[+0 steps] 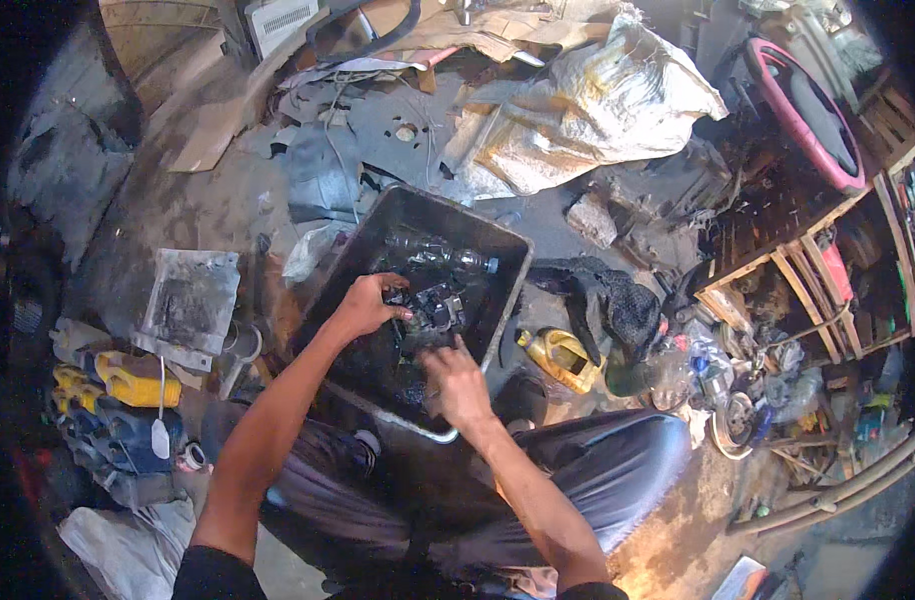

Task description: The person cleans a mechanical engine component by scrubbing it with a brush in a tray of liquid and wiping it with a cloth.

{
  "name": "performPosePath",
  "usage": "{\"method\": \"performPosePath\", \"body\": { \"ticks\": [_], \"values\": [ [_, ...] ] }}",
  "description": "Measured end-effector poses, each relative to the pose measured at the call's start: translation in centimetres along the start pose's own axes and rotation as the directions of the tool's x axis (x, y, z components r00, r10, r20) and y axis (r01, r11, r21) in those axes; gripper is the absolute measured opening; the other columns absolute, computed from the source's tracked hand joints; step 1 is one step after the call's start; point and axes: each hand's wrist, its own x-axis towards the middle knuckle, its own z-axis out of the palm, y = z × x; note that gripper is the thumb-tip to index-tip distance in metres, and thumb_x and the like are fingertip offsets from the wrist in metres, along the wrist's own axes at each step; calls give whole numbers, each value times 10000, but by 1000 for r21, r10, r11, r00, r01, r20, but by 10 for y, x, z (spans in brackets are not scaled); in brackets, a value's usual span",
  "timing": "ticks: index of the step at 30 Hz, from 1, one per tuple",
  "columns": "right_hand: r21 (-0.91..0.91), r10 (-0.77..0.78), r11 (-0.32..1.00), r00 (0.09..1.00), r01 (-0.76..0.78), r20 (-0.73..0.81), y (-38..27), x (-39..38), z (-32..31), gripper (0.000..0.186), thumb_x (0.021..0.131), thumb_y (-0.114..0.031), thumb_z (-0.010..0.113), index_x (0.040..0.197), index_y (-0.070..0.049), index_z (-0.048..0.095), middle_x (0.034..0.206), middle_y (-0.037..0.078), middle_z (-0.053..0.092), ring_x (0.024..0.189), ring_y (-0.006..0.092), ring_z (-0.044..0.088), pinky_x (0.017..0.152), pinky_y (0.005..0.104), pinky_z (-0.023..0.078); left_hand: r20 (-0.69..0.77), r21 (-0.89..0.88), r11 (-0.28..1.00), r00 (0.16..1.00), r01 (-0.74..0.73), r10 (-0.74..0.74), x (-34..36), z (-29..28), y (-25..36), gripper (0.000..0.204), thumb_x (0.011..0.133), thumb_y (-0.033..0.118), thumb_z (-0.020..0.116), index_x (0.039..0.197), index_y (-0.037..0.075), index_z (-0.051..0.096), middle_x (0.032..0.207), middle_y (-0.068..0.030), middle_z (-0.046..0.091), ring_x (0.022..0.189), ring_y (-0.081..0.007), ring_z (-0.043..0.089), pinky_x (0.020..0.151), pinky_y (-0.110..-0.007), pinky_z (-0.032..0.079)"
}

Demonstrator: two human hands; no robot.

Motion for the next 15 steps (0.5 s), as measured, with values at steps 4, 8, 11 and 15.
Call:
{"method": "performPosePath", "body": {
  "ticks": [4, 8, 11, 15],
  "values": [
    [87, 66, 995, 989, -54, -133, -10, 21, -3, 461, 692, 42, 594, 1145, -44, 612, 1033, 147, 624, 992, 349, 608, 965, 431, 471, -28, -43, 997, 997, -66, 65, 4, 6, -8, 498, 632, 145, 841, 1086, 38, 666, 1073, -123, 685, 982, -262, 644, 869, -350, 493],
    [49, 184, 983, 962, -177, -200, -23, 18, 7, 293, 754, 4, 662, 1047, -8, 643, 888, 160, 638, 813, 337, 646, 703, 396, 531, -22, -32, 999, 999, -35, 34, 2, 3, -9, 504, 617, 148, 847, 1075, 39, 668, 1071, -119, 686, 978, -260, 649, 871, -346, 493],
    [384, 430, 875, 835, -293, -343, -16, 24, 18, 151, 793, -16, 690, 935, 19, 651, 768, 156, 640, 744, 277, 675, 627, 327, 532, 2, -52, 999, 1000, 0, 0, 5, 4, -6, 527, 600, 166, 860, 1075, 36, 668, 1072, -123, 685, 971, -259, 654, 882, -347, 492],
    [174, 136, 982, 915, -74, -380, -28, 39, 24, 199, 734, 52, 669, 926, 22, 629, 809, 190, 627, 750, 330, 650, 685, 360, 533, 4, -56, 998, 1000, -19, 19, 7, 5, -13, 542, 598, 167, 866, 1086, 39, 667, 1073, -119, 684, 972, -250, 651, 892, -351, 490]
  ]
}}
